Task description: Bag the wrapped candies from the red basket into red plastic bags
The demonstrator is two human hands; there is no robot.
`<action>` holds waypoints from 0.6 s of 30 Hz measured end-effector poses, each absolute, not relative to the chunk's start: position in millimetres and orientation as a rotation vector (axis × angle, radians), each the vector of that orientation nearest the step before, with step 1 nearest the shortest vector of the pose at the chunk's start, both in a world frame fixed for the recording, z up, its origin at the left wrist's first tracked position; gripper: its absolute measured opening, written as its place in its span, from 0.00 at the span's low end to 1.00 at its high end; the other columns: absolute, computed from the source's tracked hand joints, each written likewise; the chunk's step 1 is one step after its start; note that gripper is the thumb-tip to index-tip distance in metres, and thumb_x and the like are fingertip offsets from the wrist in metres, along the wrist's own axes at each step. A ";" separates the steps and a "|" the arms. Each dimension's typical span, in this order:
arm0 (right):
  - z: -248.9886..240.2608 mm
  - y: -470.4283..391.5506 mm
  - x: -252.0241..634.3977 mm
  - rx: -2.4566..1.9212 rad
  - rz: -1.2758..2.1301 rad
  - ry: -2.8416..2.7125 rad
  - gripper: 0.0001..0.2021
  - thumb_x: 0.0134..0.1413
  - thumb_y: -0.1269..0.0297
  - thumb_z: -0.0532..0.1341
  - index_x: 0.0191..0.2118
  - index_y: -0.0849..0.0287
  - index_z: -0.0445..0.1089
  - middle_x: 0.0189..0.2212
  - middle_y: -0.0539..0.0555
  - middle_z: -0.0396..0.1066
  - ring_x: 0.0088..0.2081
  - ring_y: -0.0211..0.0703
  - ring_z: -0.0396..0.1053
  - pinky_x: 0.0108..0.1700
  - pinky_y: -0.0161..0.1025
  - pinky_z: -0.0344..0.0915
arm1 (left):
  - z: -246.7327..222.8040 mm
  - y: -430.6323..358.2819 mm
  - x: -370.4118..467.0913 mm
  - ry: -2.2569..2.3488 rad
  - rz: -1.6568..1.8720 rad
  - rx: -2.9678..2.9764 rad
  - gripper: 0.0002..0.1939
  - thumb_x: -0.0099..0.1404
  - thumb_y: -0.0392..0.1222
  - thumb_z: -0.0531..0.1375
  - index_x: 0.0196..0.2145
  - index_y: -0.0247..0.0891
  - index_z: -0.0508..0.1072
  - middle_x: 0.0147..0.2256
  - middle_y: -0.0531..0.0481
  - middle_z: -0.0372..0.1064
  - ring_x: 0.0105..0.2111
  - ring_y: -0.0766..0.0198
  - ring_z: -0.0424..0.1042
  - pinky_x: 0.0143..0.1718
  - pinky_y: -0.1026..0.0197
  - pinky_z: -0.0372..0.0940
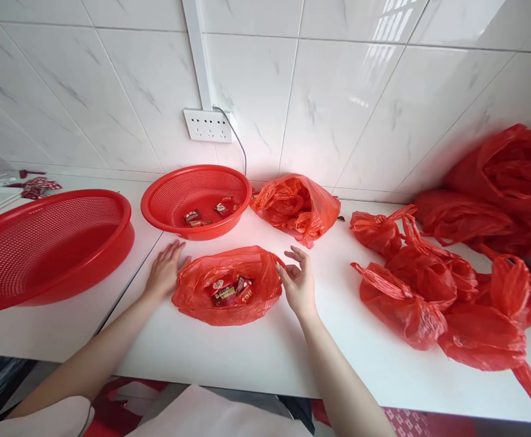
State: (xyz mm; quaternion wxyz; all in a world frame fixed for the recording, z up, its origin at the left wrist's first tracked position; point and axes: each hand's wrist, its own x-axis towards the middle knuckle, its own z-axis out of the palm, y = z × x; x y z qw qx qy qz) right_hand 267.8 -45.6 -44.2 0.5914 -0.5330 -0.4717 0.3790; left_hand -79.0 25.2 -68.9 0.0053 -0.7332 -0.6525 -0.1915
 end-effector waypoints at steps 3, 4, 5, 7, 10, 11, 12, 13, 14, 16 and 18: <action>-40.4 -49.3 265.6 -1.176 0.909 -1.048 0.26 0.52 0.56 0.64 0.55 0.49 0.57 0.51 0.57 0.63 0.32 0.37 0.70 0.36 0.42 0.71 | -72.6 19.6 -83.8 -2.059 -0.598 -2.315 0.27 0.70 0.51 0.46 0.61 0.36 0.60 0.64 0.40 0.53 0.65 0.51 0.50 0.64 0.47 0.45; -39.6 -50.8 265.2 -1.167 0.908 -1.037 0.25 0.52 0.56 0.64 0.54 0.48 0.57 0.51 0.56 0.63 0.31 0.36 0.69 0.36 0.42 0.72 | -73.9 17.0 -85.2 -2.074 -0.602 -2.318 0.27 0.70 0.50 0.45 0.61 0.35 0.61 0.64 0.39 0.53 0.65 0.51 0.50 0.64 0.47 0.45; -39.1 -52.2 265.2 -1.161 0.911 -1.026 0.25 0.52 0.56 0.64 0.54 0.48 0.58 0.51 0.56 0.63 0.30 0.36 0.69 0.35 0.42 0.71 | -75.0 13.8 -86.6 -2.097 -0.608 -2.315 0.27 0.70 0.50 0.45 0.60 0.33 0.61 0.63 0.38 0.53 0.65 0.50 0.49 0.64 0.47 0.45; -38.8 -54.4 266.1 -1.141 0.935 -1.008 0.25 0.51 0.57 0.65 0.54 0.47 0.58 0.50 0.55 0.64 0.31 0.35 0.68 0.35 0.41 0.71 | -76.6 5.9 -89.7 -2.162 -0.643 -2.303 0.27 0.70 0.50 0.45 0.59 0.32 0.62 0.63 0.37 0.53 0.65 0.48 0.48 0.65 0.46 0.44; -39.2 -55.6 269.2 -1.082 1.048 -0.984 0.26 0.50 0.59 0.66 0.55 0.46 0.59 0.51 0.56 0.64 0.33 0.37 0.68 0.35 0.41 0.71 | -75.9 -6.7 -96.1 -2.240 -0.845 -2.339 0.24 0.70 0.50 0.44 0.55 0.37 0.67 0.63 0.42 0.54 0.66 0.49 0.45 0.65 0.45 0.42; -39.5 -55.5 270.3 -1.060 1.086 -0.972 0.26 0.50 0.59 0.66 0.54 0.46 0.60 0.51 0.56 0.64 0.33 0.37 0.68 0.36 0.41 0.70 | -74.6 -9.7 -98.3 -2.262 -0.995 -2.356 0.23 0.70 0.50 0.44 0.53 0.39 0.68 0.62 0.44 0.57 0.66 0.51 0.47 0.65 0.46 0.44; -39.7 -55.2 271.3 -1.041 1.113 -0.957 0.25 0.50 0.60 0.66 0.54 0.46 0.60 0.52 0.55 0.64 0.32 0.36 0.68 0.36 0.41 0.70 | -72.8 -11.8 -100.4 -2.281 -1.178 -2.363 0.21 0.70 0.51 0.44 0.51 0.41 0.69 0.60 0.45 0.61 0.65 0.53 0.51 0.64 0.47 0.47; -39.9 -54.9 272.2 -1.025 1.131 -0.941 0.24 0.50 0.60 0.65 0.54 0.45 0.61 0.52 0.55 0.64 0.31 0.36 0.67 0.36 0.41 0.70 | -70.6 -13.0 -102.0 -2.296 -1.371 -2.354 0.20 0.69 0.51 0.45 0.48 0.41 0.69 0.57 0.45 0.65 0.63 0.55 0.55 0.63 0.49 0.51; -40.0 -54.6 273.0 -1.013 1.138 -0.925 0.23 0.51 0.60 0.65 0.53 0.45 0.61 0.52 0.54 0.64 0.31 0.35 0.67 0.36 0.41 0.70 | -68.1 -13.5 -103.1 -2.302 -1.538 -2.335 0.19 0.69 0.51 0.46 0.45 0.40 0.70 0.55 0.44 0.67 0.60 0.56 0.60 0.61 0.51 0.55; -39.9 -54.3 273.9 -1.000 1.139 -0.909 0.20 0.52 0.60 0.63 0.52 0.45 0.62 0.51 0.54 0.64 0.31 0.35 0.67 0.36 0.41 0.69 | -62.9 -13.1 -103.5 -2.271 -1.665 -2.370 0.17 0.68 0.52 0.48 0.39 0.39 0.71 0.52 0.43 0.69 0.58 0.56 0.63 0.59 0.53 0.58; -39.1 -54.8 273.9 -0.985 1.165 -0.926 0.19 0.53 0.61 0.62 0.51 0.45 0.62 0.50 0.53 0.65 0.30 0.36 0.67 0.35 0.41 0.69 | -58.5 -13.1 -102.0 -2.200 -1.502 -2.533 0.15 0.66 0.52 0.52 0.33 0.39 0.71 0.54 0.43 0.68 0.59 0.55 0.60 0.62 0.51 0.53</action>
